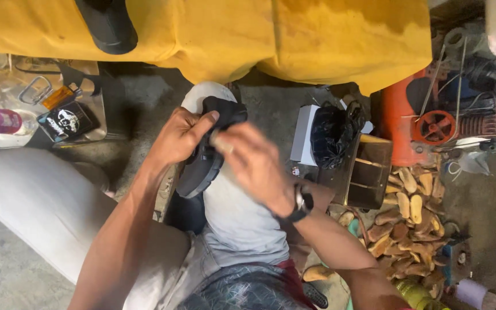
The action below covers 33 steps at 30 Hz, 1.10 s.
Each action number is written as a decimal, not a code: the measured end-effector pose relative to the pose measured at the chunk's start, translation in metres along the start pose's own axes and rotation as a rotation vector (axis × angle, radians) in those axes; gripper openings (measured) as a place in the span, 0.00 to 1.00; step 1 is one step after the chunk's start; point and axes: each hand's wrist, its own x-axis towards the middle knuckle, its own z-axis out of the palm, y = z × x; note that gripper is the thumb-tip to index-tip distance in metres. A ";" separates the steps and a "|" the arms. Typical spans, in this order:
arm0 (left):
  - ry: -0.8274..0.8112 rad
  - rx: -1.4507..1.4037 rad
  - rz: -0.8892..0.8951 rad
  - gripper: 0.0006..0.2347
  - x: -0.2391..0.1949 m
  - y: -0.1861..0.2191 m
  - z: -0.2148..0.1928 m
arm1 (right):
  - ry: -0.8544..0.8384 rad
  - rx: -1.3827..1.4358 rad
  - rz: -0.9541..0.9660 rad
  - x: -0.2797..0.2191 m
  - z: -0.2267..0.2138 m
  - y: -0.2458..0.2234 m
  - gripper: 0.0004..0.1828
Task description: Polishing and cleaning black leather shoes using a cloth and liquid at a finishing station.
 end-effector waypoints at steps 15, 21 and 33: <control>-0.011 0.096 0.088 0.29 0.002 0.030 0.009 | 0.078 0.090 0.059 -0.001 -0.031 0.020 0.08; -0.029 0.142 0.078 0.29 0.005 0.029 0.015 | 0.147 0.140 0.232 0.009 -0.039 0.013 0.19; -0.027 0.152 0.075 0.29 0.005 0.028 0.013 | 0.072 -0.033 0.066 0.002 -0.036 0.031 0.10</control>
